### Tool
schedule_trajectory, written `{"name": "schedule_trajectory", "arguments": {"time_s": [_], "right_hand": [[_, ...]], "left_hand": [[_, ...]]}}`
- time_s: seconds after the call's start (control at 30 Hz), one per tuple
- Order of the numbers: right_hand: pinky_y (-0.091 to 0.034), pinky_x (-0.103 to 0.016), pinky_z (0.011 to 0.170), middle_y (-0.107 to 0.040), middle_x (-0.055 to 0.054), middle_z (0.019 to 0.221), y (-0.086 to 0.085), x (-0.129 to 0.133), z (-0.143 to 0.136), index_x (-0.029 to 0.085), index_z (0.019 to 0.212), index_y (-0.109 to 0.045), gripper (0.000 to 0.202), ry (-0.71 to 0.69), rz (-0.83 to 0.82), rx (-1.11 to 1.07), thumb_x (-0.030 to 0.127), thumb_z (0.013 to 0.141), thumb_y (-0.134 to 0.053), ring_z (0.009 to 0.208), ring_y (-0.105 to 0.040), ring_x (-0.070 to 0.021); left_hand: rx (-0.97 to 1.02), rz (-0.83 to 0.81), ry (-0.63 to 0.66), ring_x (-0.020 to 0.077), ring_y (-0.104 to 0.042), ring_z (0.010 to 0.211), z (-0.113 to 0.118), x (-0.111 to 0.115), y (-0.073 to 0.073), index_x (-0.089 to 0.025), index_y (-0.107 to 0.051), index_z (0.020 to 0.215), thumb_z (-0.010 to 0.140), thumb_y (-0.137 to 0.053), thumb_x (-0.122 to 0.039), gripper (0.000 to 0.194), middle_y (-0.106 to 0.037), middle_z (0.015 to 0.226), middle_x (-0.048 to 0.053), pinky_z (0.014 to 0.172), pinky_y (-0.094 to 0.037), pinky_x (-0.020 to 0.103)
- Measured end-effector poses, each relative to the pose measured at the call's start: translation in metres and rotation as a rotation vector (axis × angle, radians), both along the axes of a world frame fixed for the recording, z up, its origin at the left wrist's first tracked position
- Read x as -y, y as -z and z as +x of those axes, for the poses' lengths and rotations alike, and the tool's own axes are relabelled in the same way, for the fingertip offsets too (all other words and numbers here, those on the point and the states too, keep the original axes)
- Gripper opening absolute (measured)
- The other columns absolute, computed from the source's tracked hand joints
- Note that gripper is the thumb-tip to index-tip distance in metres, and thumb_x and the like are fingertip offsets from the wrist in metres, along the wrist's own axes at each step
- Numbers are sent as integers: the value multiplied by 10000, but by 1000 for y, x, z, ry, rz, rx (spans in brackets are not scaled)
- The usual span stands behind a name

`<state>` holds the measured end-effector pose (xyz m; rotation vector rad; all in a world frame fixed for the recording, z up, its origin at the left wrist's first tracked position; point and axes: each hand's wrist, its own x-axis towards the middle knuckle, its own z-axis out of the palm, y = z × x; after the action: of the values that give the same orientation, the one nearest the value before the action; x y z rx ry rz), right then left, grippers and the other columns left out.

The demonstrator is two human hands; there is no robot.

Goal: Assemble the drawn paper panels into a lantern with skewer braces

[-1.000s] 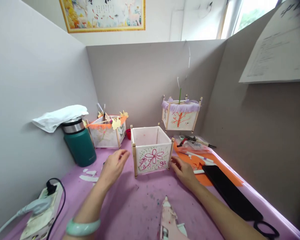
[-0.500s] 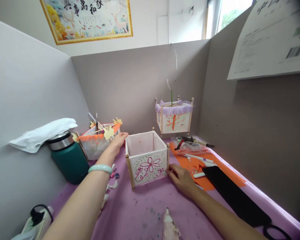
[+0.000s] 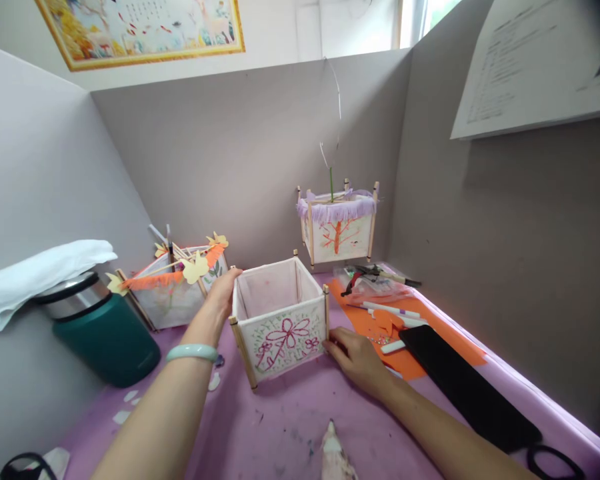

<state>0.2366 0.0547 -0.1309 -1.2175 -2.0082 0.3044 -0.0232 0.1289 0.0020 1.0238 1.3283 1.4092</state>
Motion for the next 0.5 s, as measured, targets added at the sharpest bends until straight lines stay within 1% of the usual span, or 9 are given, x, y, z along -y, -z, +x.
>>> {"name": "schedule_trajectory", "arguments": {"time_s": [0.1, 0.23, 0.33, 0.5], "right_hand": [[-395, -261, 625, -630, -29, 754, 1, -1, 0, 197, 800, -591, 212, 4, -4, 4, 311, 902, -445, 685, -584, -168], [-395, -259, 629, -622, -31, 746, 1, -2, 0, 193, 792, -587, 205, -4, -21, -4, 296, 901, -447, 684, -580, -168], [-396, -261, 638, -616, -31, 749, 1, -2, 0, 197, 787, -580, 211, -14, -24, -5, 303, 905, -441, 695, -577, -170], [-391, -263, 640, -610, -30, 747, 1, -1, 0, 193, 787, -576, 210, -14, -31, -7, 302, 908, -443, 697, -575, -169]], "left_hand": [[53, -65, 56, 263, -656, 665, -1, -2, 1, -125, -635, 776, 722, -578, -317, 207, -684, 650, 81, 635, -510, 385], [94, -116, 93, 281, -670, 719, -3, -5, 3, -129, -654, 816, 758, -540, -311, 221, -695, 684, 93, 653, -518, 408], [105, -121, 90, 288, -673, 735, -4, -6, 6, -119, -660, 838, 755, -551, -317, 240, -699, 697, 98, 665, -518, 414], [89, -64, 41, 272, -675, 724, -5, -10, 9, -126, -646, 919, 717, -604, -290, 264, -707, 713, 73, 681, -517, 396]]}}
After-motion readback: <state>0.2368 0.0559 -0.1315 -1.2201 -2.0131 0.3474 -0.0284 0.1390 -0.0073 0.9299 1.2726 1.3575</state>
